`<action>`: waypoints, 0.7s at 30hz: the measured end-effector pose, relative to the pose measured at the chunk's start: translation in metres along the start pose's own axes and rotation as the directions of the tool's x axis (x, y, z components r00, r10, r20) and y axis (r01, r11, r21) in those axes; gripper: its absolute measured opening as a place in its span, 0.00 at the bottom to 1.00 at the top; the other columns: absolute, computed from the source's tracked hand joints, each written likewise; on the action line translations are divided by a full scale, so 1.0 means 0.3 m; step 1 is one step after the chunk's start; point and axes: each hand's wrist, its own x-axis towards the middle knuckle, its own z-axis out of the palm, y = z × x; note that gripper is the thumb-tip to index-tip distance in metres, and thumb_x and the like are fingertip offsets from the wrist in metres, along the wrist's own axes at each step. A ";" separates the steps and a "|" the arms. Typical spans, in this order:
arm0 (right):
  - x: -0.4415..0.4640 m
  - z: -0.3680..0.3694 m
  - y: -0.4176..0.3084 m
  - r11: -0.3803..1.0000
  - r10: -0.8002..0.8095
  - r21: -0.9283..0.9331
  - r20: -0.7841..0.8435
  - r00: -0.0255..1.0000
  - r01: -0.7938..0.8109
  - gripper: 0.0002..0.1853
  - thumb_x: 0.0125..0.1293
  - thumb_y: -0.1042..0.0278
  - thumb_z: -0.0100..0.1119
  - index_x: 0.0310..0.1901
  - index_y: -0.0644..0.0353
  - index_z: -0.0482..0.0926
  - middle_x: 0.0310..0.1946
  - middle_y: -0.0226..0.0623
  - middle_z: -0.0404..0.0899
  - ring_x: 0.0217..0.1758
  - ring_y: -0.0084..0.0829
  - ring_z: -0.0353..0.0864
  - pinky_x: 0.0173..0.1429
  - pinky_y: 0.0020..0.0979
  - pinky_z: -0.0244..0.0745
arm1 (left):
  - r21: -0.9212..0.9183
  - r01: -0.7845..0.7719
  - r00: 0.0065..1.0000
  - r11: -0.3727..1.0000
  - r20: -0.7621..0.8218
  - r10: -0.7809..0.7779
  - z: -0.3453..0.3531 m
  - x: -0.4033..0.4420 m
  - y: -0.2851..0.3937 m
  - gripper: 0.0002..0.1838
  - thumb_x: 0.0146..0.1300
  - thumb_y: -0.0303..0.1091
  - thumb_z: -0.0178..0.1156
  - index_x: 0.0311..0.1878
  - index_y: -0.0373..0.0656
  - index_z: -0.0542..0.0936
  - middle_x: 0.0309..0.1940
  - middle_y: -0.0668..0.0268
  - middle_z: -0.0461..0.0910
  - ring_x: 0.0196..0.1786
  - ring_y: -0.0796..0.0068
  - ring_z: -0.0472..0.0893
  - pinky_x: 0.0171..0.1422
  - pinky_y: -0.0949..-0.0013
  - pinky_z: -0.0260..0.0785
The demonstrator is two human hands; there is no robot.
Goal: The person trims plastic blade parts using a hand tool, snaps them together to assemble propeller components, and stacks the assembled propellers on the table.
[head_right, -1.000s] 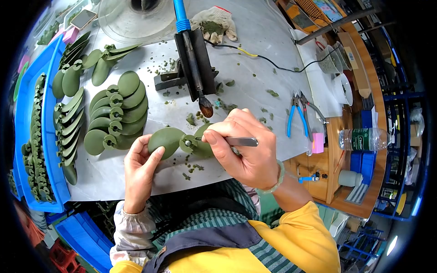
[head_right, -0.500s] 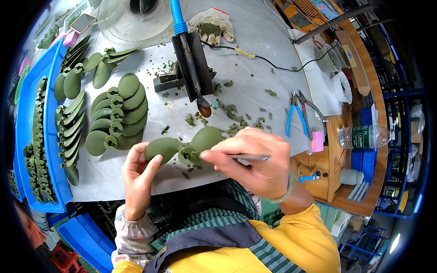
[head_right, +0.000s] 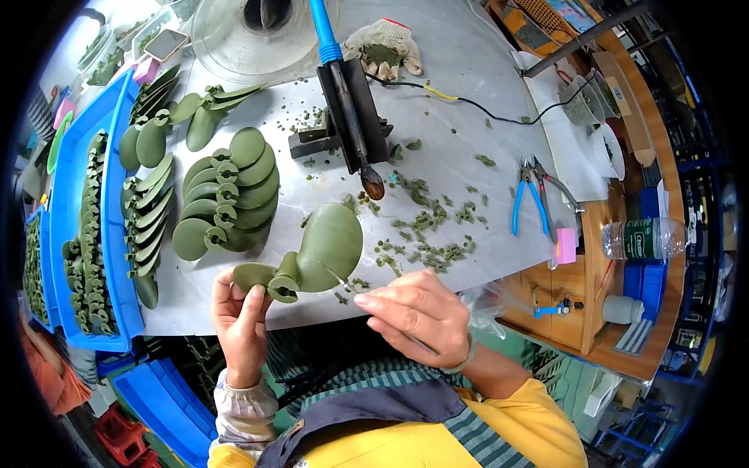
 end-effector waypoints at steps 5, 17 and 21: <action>-0.017 0.017 -0.022 0.997 -0.052 -0.047 0.026 0.998 0.053 0.16 0.60 0.78 0.70 0.51 0.68 0.85 0.42 0.41 0.88 0.41 0.37 0.83 0.43 0.34 0.77 | -0.028 -0.046 0.999 0.999 -0.001 0.046 0.014 -0.013 0.001 0.16 0.70 0.18 0.60 0.59 0.37 0.71 0.49 0.63 0.82 0.53 0.74 0.82 0.65 0.64 0.76; -0.041 0.023 -0.020 0.997 -0.060 -0.048 -0.004 0.998 0.059 0.20 0.54 0.76 0.76 0.51 0.66 0.86 0.46 0.40 0.87 0.44 0.36 0.83 0.44 0.33 0.76 | -0.015 -0.127 0.991 0.992 0.050 0.128 0.023 -0.028 0.003 0.16 0.73 0.20 0.57 0.61 0.41 0.70 0.49 0.65 0.80 0.54 0.71 0.82 0.61 0.66 0.78; -0.041 0.026 -0.027 0.998 -0.039 0.056 0.032 0.999 0.037 0.19 0.57 0.79 0.72 0.52 0.68 0.85 0.46 0.42 0.87 0.44 0.38 0.84 0.46 0.34 0.78 | 0.005 -0.127 0.989 0.992 0.078 0.126 -0.034 -0.038 -0.009 0.18 0.72 0.18 0.57 0.61 0.41 0.70 0.50 0.64 0.81 0.55 0.71 0.82 0.62 0.65 0.77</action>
